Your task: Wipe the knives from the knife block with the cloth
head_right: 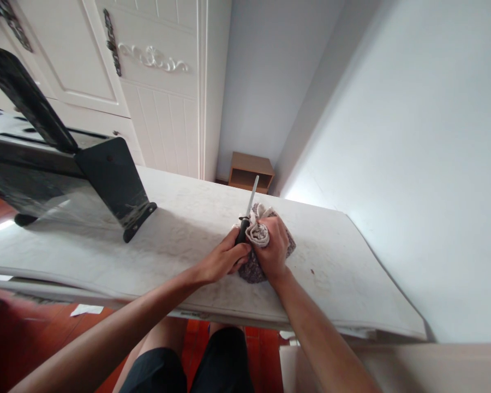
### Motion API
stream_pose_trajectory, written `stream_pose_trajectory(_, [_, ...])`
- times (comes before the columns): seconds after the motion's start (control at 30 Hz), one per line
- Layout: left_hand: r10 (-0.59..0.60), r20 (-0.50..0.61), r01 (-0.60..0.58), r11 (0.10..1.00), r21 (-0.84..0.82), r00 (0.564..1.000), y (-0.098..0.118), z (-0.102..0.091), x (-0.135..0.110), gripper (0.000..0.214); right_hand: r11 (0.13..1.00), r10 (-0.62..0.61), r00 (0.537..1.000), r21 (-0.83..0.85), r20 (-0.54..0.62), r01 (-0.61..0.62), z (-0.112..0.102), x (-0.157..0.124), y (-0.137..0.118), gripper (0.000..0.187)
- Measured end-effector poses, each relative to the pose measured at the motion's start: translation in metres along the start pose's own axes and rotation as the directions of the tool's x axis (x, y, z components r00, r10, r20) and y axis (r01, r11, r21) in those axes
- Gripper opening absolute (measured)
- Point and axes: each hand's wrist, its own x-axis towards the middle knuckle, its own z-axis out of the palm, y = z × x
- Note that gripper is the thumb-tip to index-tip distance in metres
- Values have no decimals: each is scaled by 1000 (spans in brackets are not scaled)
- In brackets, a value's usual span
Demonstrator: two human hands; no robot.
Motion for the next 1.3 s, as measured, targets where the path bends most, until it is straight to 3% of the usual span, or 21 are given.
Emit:
stream_pose_trajectory(0.2, [-30,136,54,983,-178,990,7,-2,2,19,999,39,999,-23,-18,-40,2,1,-7,12])
stream_pose_trajectory(0.3, [-9,193,57,969,-242,981,11,-3,-1,19,989,146,989,-26,-20,-146,5,2,-3,16])
stream_pose_trajectory(0.47, [46,291,67,929,-364,956,11,2,-6,16,889,458,888,53,-47,-456,9,3,8,25])
stream_pose_trajectory(0.53, [47,311,86,912,-401,949,10,2,-6,14,863,500,865,107,-34,-494,8,3,10,27])
stream_pose_trajectory(0.63, [34,323,116,894,-433,946,11,1,-5,13,859,495,869,161,-21,-486,7,4,9,27])
stream_pose_trajectory(0.73, [29,295,111,887,-449,955,12,0,-5,14,859,488,873,186,-15,-477,8,5,6,24])
stream_pose_trajectory(0.97, [41,174,30,922,-387,984,9,2,-1,12,821,547,836,221,-43,-526,9,2,4,26])
stream_pose_trajectory(1.17, [47,-13,-47,998,-51,999,3,7,-2,17,790,588,808,237,-31,-565,8,5,3,28])
stream_pose_trajectory(1.3, [79,-153,-49,981,188,985,-3,6,-1,19,780,585,811,275,-6,-562,7,9,-4,27])
